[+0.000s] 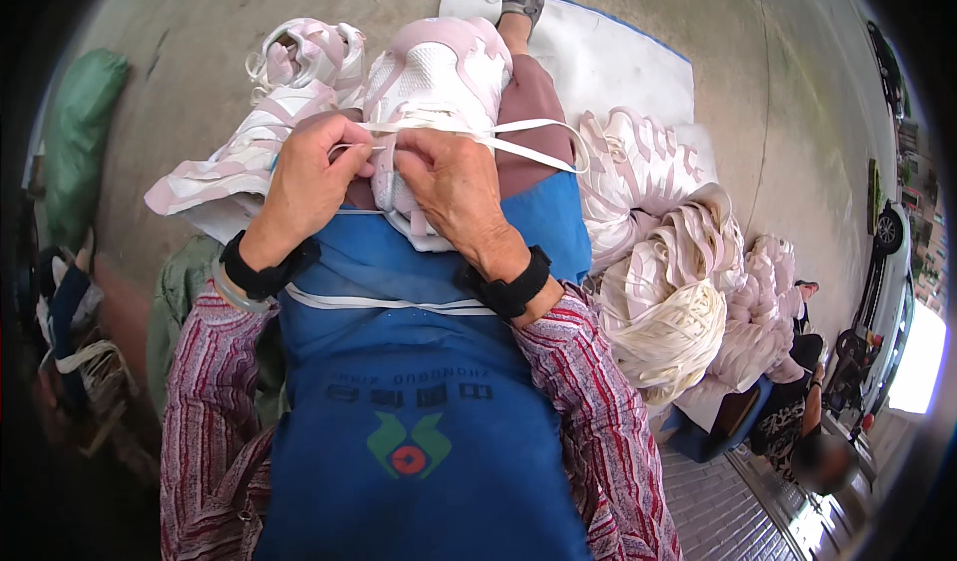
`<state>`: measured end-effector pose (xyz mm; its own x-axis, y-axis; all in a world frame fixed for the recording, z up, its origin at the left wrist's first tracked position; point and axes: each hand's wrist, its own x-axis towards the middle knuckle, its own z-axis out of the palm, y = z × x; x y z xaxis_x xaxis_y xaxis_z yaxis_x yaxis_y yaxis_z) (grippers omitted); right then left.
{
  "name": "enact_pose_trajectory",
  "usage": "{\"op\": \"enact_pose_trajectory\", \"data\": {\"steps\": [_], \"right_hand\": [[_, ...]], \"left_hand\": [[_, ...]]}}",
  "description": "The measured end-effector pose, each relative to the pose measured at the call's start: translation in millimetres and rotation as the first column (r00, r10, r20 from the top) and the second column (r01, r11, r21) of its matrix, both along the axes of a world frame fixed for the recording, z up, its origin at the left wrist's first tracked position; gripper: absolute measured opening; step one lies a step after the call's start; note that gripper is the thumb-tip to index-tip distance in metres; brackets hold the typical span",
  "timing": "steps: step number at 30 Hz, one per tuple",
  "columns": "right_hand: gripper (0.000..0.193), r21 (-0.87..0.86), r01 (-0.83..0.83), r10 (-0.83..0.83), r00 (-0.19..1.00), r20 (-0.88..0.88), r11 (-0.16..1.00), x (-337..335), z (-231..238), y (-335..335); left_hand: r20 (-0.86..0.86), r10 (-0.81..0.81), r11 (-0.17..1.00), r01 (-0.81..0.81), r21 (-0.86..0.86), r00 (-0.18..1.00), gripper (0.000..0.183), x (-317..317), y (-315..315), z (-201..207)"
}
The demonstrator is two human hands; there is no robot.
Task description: The recorder is lacing a pair of white and pink athletic shoes while sitting in an outdoor area.
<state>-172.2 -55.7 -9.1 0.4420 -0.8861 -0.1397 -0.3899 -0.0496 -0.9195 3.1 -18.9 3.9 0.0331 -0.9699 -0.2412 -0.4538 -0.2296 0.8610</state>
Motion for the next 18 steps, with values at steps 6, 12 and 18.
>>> {"op": "enact_pose_trajectory", "data": {"steps": [6, 12, 18], "right_hand": [[0.019, 0.044, -0.029, 0.03, 0.999, -0.025, 0.999, -0.9, 0.4, -1.3], [0.019, -0.004, -0.015, 0.015, 1.0, -0.009, 1.0, 0.8, -1.2, 0.8], [0.019, 0.018, 0.03, -0.03, 1.0, 0.01, 0.999, 1.1, -4.3, 1.5]], "left_hand": [[0.112, -0.009, 0.998, 0.016, -0.066, 0.994, 0.006, -0.8, -4.0, -3.5], [0.24, -0.064, 0.964, 0.122, -0.235, 0.969, 0.006, -3.3, -3.7, 6.5], [0.397, -0.096, 0.925, 0.228, -0.302, 0.913, 0.005, -6.5, -8.0, 8.4]]}}
